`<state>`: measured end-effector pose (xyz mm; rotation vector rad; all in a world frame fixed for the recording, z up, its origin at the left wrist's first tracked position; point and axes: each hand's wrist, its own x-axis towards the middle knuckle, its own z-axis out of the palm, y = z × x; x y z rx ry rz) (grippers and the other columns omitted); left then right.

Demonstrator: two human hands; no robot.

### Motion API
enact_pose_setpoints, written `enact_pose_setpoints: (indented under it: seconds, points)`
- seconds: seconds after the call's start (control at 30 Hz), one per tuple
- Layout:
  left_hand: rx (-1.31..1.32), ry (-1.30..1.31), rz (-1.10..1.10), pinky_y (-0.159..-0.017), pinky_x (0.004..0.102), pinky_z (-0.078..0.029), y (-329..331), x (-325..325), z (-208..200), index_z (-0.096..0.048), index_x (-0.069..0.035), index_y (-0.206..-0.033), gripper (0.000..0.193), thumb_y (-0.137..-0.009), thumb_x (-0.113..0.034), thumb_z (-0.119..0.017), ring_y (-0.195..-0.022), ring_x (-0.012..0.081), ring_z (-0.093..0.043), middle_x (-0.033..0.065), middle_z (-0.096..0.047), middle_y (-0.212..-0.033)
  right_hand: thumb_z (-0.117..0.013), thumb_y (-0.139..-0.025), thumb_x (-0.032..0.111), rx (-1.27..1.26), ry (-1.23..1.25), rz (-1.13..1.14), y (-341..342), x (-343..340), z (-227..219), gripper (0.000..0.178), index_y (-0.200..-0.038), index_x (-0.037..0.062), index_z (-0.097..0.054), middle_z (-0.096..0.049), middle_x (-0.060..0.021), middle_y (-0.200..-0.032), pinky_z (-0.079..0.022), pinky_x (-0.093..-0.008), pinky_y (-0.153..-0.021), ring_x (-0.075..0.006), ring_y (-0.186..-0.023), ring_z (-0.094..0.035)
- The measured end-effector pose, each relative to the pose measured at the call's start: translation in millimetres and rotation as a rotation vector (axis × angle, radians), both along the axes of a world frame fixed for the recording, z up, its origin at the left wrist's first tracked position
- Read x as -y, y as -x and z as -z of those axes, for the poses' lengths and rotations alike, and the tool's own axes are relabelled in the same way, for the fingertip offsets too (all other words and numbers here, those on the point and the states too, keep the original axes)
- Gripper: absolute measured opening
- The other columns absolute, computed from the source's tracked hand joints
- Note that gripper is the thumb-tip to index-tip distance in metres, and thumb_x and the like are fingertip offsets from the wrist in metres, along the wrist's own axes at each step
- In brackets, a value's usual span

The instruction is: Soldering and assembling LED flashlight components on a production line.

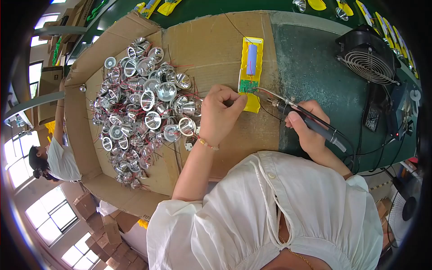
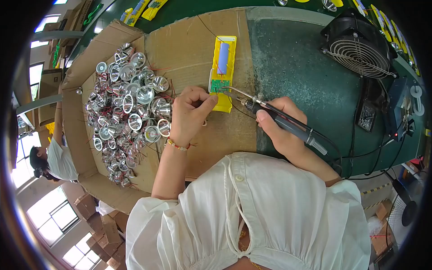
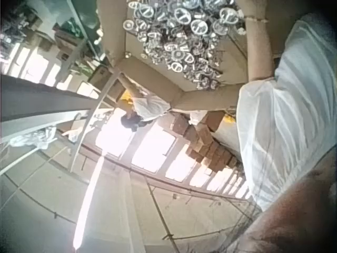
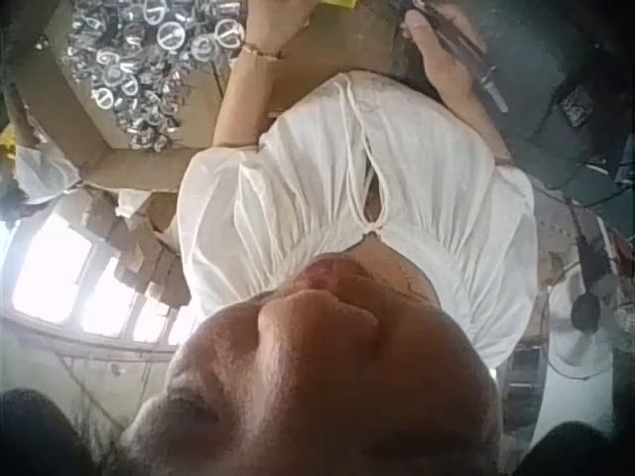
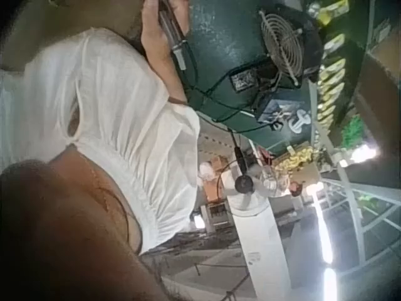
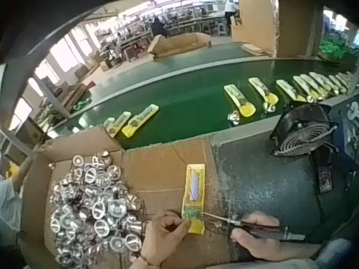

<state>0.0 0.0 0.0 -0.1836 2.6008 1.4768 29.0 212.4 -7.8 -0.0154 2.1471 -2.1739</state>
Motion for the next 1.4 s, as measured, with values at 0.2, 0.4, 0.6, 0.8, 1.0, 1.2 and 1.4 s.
enact_pose_setpoints:
  seconds: [0.2, 0.4, 0.6, 0.8, 1.0, 1.2, 1.4]
  points:
    - [-0.001, -0.027, -0.023, -0.059, 0.0267, -0.044, -1.3, -1.4, 2.5, -0.064, 0.001, -0.072, 0.014, -0.072, -0.013, -0.067, -0.063, 0.0152, -0.055, 0.0079, -0.056, -0.079, -0.057, -0.083, 0.008, 0.024, 0.122, 0.087, 0.0, -2.1, -8.8, 0.012, -0.086, -0.0016, -0.051, -0.06, -0.0094, -0.07, -0.048, -0.0236, -0.055, -0.0108, -0.06, -0.056]
    - [0.066, -0.055, -0.06, -0.058, 0.0265, -0.043, 0.4, -0.9, -0.5, -0.064, 0.001, -0.071, 0.014, -0.072, -0.012, -0.066, -0.063, 0.0153, -0.054, 0.0083, -0.056, -0.078, -0.057, -0.083, 0.009, 0.027, 0.208, 0.115, -2.1, -10.6, -5.6, 0.013, -0.087, -0.0009, -0.051, -0.059, -0.0099, -0.07, -0.048, -0.0235, -0.055, -0.0118, -0.06, -0.057]
    - [0.05, -0.078, -0.048, -0.055, 0.025, -0.043, 0.3, 2.8, 0.2, -0.063, 0.002, -0.074, 0.016, -0.074, -0.013, -0.066, -0.061, 0.0128, -0.054, 0.0077, -0.057, -0.076, -0.057, -0.083, 0.011, 0.042, 0.21, 0.111, 2.2, -7.5, -6.4, 0.014, -0.087, -0.0003, -0.051, -0.059, -0.0091, -0.069, -0.047, -0.0227, -0.054, -0.0116, -0.059, -0.057]
    - [0.016, 0.241, 0.129, -0.054, 0.0305, -0.049, 11.5, 7.8, -14.9, -0.066, -0.003, -0.077, 0.017, -0.073, -0.02, -0.064, -0.055, 0.0199, -0.062, 0.0116, -0.063, -0.062, -0.058, -0.083, 0.013, 0.024, 0.211, 0.188, 6.8, -25.0, -7.0, 0.015, -0.086, 0.0001, -0.051, -0.059, -0.0085, -0.068, -0.046, -0.022, -0.052, -0.0111, -0.057, -0.056]
    - [-0.039, 0.296, 0.211, -0.061, 0.0363, -0.05, 133.3, -16.1, -14.0, -0.067, -0.004, -0.074, 0.019, -0.071, -0.021, -0.059, -0.063, 0.0297, -0.062, 0.0154, -0.062, -0.067, -0.057, -0.084, 0.013, 0.057, 0.154, 0.299, 16.6, -44.8, 2.1, 0.014, -0.084, 0.0002, -0.05, -0.058, -0.0081, -0.066, -0.044, -0.0215, -0.05, -0.0106, -0.053, -0.053]
    - [-0.367, 0.753, -0.183, -0.089, 0.0432, -0.041, 271.8, 22.0, -5.7, -0.057, -0.012, -0.112, 0.058, -0.067, -0.048, -0.066, -0.112, 0.0316, -0.045, 0.0166, -0.048, -0.121, -0.056, -0.084, 0.011, 0.068, 0.179, 0.368, 11.2, -55.0, -0.6, 0.014, -0.086, -0.0004, -0.049, -0.058, -0.0088, -0.067, -0.045, -0.0214, -0.051, -0.0107, -0.055, -0.054]
    - [-0.025, 1.013, 0.114, -0.087, 0.0376, -0.044, 268.5, 84.7, -5.4, -0.045, -0.02, -0.126, 0.066, -0.065, -0.035, -0.067, -0.102, 0.0262, -0.055, 0.0157, -0.057, -0.107, -0.057, -0.083, 0.011, 0.119, 0.171, 0.367, 9.6, -59.3, 7.5, 0.014, -0.086, -0.0001, -0.049, -0.058, -0.0085, -0.067, -0.045, -0.0213, -0.051, -0.0107, -0.055, -0.054]
